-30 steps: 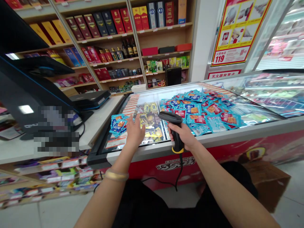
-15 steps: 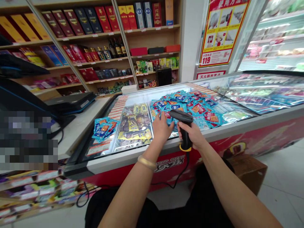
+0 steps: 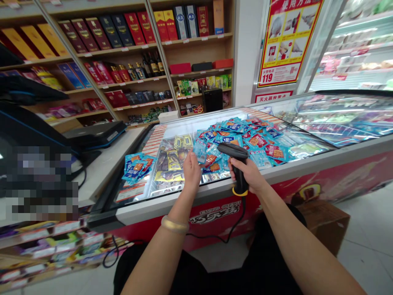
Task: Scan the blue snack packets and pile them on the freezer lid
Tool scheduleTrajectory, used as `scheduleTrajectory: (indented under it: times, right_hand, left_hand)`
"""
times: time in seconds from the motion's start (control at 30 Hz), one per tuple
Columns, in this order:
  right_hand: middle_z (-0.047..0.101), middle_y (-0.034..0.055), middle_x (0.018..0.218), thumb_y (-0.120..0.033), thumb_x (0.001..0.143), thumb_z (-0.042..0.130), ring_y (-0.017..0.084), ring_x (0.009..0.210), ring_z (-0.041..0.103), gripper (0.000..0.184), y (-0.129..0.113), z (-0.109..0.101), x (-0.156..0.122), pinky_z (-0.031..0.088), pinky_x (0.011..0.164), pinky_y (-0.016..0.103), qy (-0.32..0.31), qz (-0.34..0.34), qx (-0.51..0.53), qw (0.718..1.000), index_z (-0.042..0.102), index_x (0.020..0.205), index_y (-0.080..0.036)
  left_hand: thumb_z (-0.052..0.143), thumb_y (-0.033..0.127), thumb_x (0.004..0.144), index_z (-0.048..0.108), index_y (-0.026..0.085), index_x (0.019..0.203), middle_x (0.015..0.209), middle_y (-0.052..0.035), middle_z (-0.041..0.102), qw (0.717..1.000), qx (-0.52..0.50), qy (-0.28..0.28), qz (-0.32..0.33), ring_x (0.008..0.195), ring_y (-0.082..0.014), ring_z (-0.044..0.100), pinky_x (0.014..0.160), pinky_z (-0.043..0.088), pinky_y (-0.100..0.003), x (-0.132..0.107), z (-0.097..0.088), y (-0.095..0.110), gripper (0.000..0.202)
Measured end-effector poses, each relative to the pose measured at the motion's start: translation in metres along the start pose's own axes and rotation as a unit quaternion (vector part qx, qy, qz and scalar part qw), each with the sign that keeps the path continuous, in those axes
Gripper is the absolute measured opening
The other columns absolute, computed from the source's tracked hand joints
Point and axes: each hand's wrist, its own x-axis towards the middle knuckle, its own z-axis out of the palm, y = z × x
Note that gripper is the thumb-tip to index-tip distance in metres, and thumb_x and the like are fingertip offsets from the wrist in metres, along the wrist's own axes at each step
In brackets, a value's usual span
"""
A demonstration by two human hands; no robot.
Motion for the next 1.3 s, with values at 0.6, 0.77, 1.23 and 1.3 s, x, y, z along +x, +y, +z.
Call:
scheduleTrajectory:
  times: [0.6,0.77,1.23,1.3]
  right_hand:
    - [0.053,-0.0030,0.049,-0.051,0.070,0.075,0.009,0.042,0.046,0.038,0.000,0.020,-0.001,0.038,0.043,0.023,-0.130,0.034,-0.117,0.984,0.057,0.070,-0.017]
    - [0.054,-0.0029,0.047,-0.047,0.072,0.073,0.010,0.042,0.047,0.033,0.001,0.021,0.001,0.038,0.043,0.024,-0.138,0.040,-0.152,0.978,0.057,0.073,-0.018]
    - [0.054,-0.0024,0.053,-0.050,0.068,0.078,0.008,0.044,0.049,0.040,0.007,0.047,0.004,0.041,0.042,0.021,-0.156,0.080,-0.115,0.978,0.057,0.070,-0.016]
    - [0.054,-0.0029,0.053,-0.049,0.067,0.079,0.008,0.044,0.049,0.039,0.013,0.063,0.008,0.042,0.041,0.021,-0.176,0.087,-0.096,0.976,0.058,0.068,-0.016]
  left_hand:
    - [0.061,0.031,0.085,0.054,0.021,0.101,0.095,-0.0010,0.074,0.955,-0.249,0.042,-0.154,0.083,-0.0131,0.072,0.088,0.058,-0.036,-0.007,-0.015,0.007,0.021]
    - [0.062,0.033,0.085,0.054,0.021,0.097,0.084,0.0001,0.073,0.958,-0.239,0.047,-0.152,0.080,-0.0135,0.073,0.086,0.058,-0.034,-0.007,-0.014,0.009,0.019]
    - [0.059,0.033,0.082,0.067,0.017,0.118,0.107,-0.0072,0.075,0.987,0.040,0.153,-0.028,0.096,-0.0208,0.070,0.092,0.054,-0.037,0.000,-0.079,0.004,0.040]
    - [0.053,0.028,0.086,0.067,0.017,0.123,0.119,-0.0091,0.073,0.963,0.206,0.168,0.035,0.108,-0.0233,0.068,0.100,0.050,-0.037,0.003,-0.114,0.008,0.041]
